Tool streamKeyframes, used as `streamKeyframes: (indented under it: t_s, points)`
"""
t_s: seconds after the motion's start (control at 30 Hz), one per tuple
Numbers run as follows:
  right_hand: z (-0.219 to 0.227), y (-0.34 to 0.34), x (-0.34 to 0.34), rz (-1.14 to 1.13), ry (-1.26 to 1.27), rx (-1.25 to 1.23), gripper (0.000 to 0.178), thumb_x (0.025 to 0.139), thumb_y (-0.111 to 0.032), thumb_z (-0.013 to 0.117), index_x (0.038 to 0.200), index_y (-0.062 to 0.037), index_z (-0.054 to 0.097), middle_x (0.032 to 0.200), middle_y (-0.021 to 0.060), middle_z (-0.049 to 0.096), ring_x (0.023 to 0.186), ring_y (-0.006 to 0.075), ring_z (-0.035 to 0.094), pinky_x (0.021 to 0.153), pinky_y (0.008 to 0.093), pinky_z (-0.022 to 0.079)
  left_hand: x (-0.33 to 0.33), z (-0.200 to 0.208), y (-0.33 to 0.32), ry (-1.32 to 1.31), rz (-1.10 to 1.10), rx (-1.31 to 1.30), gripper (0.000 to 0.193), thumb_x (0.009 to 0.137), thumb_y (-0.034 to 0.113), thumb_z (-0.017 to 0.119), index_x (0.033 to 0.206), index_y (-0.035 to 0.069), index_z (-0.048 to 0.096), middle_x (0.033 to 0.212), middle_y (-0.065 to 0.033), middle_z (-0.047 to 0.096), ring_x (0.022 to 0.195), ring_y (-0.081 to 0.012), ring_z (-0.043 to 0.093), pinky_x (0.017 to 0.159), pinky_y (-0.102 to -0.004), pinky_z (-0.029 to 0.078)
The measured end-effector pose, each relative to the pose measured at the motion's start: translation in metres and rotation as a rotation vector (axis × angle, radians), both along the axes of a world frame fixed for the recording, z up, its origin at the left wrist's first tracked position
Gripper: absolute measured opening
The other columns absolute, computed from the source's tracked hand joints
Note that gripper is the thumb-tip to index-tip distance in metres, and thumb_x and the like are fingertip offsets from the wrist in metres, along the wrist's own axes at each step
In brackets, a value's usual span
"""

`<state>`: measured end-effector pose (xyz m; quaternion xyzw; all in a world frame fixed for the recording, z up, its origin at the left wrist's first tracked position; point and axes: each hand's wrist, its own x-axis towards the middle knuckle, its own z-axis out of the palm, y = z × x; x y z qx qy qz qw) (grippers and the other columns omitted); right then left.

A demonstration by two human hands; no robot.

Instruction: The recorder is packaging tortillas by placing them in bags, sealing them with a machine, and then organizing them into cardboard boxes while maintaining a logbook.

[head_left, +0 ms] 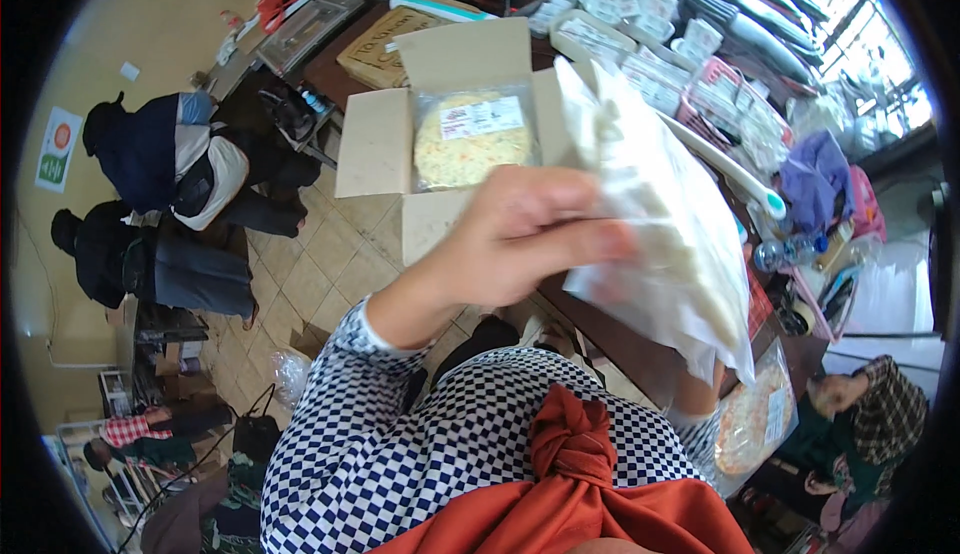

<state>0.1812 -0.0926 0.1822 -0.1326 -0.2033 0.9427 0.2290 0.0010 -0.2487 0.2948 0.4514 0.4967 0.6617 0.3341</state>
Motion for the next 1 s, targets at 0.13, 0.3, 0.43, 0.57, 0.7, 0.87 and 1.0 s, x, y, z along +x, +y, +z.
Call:
streamKeyframes:
  t_s: [0.13, 0.3, 0.43, 0.57, 0.7, 0.87, 1.0]
  points:
    - [-0.005, 0.070, -0.113, 0.214, -0.222, 0.226, 0.043, 0.085, -0.028, 0.049, 0.115, 0.0030, 0.042, 0.103, 0.0150, 0.055, 0.090, 0.0215, 0.058, 0.078, 0.0320, 0.048, -0.060, -0.027, -0.066, 0.067, 0.189, -0.057, 0.013, 0.082, 0.009, 0.055, 0.081, -0.002, 0.061, 0.069, -0.0037, 0.061, 0.060, -0.0059, 0.054, 0.053, -0.0187, 0.042]
    - [-0.018, 0.051, -0.253, 0.351, -0.235, 0.522, 0.042, 0.075, -0.007, 0.060, 0.112, 0.0049, 0.042, 0.100, 0.0122, 0.055, 0.088, 0.0197, 0.056, 0.076, 0.0301, 0.046, -0.129, -0.095, -0.102, 0.062, 0.463, -0.421, 0.016, 0.082, 0.013, 0.054, 0.082, -0.002, 0.059, 0.069, -0.0048, 0.061, 0.061, -0.0083, 0.055, 0.055, -0.0212, 0.041]
    - [-0.078, 0.051, -0.301, 0.172, -0.809, 1.411, 0.054, 0.075, -0.018, 0.063, 0.120, 0.0007, 0.037, 0.109, 0.0194, 0.049, 0.100, 0.0289, 0.050, 0.081, 0.0356, 0.042, -0.160, -0.145, -0.109, 0.780, 0.479, -1.127, 0.029, 0.081, 0.029, 0.053, 0.081, 0.000, 0.059, 0.063, -0.0089, 0.061, 0.055, -0.0209, 0.058, 0.054, -0.0327, 0.044]
    - [-0.087, 0.023, -0.301, -0.212, -0.625, 1.897, 0.055, 0.079, -0.034, 0.056, 0.124, -0.0090, 0.036, 0.122, 0.0219, 0.039, 0.109, 0.0411, 0.039, 0.092, 0.0420, 0.033, -0.177, -0.124, -0.078, 0.737, 0.518, -1.331, 0.037, 0.079, 0.038, 0.052, 0.091, 0.003, 0.060, 0.083, -0.0111, 0.063, 0.075, -0.0264, 0.060, 0.067, -0.0363, 0.046]
    - [-0.088, -0.027, -0.310, 0.016, -0.738, 2.259, 0.056, 0.081, -0.050, 0.042, 0.127, -0.0210, 0.035, 0.135, 0.0171, 0.022, 0.123, 0.0428, 0.018, 0.099, 0.0506, 0.017, -0.197, -0.173, -0.045, 1.082, 0.588, -0.639, 0.060, 0.078, 0.047, 0.049, 0.123, 0.007, 0.039, 0.126, -0.0170, 0.035, 0.118, -0.0332, 0.031, 0.095, -0.0392, 0.028]
    - [-0.107, -0.029, -0.305, 0.018, -0.729, 2.320, 0.059, 0.080, -0.057, 0.038, 0.129, -0.0254, 0.033, 0.139, 0.0129, 0.015, 0.127, 0.0409, 0.008, 0.100, 0.0517, 0.012, -0.191, -0.199, -0.029, 1.220, 0.444, -0.822, 0.079, 0.077, 0.056, 0.043, 0.132, 0.005, 0.022, 0.138, -0.0193, 0.013, 0.129, -0.0343, 0.008, 0.103, -0.0454, 0.007]
    - [-0.079, 0.005, -0.301, -0.005, -0.783, 2.173, 0.044, 0.085, -0.043, 0.041, 0.123, -0.0206, 0.042, 0.136, 0.0162, 0.023, 0.125, 0.0386, 0.016, 0.100, 0.0489, 0.015, -0.205, -0.165, -0.055, 1.126, 0.528, -0.876, 0.068, 0.080, 0.045, 0.046, 0.133, 0.010, 0.023, 0.137, -0.0196, 0.018, 0.128, -0.0340, 0.012, 0.102, -0.0485, 0.008]
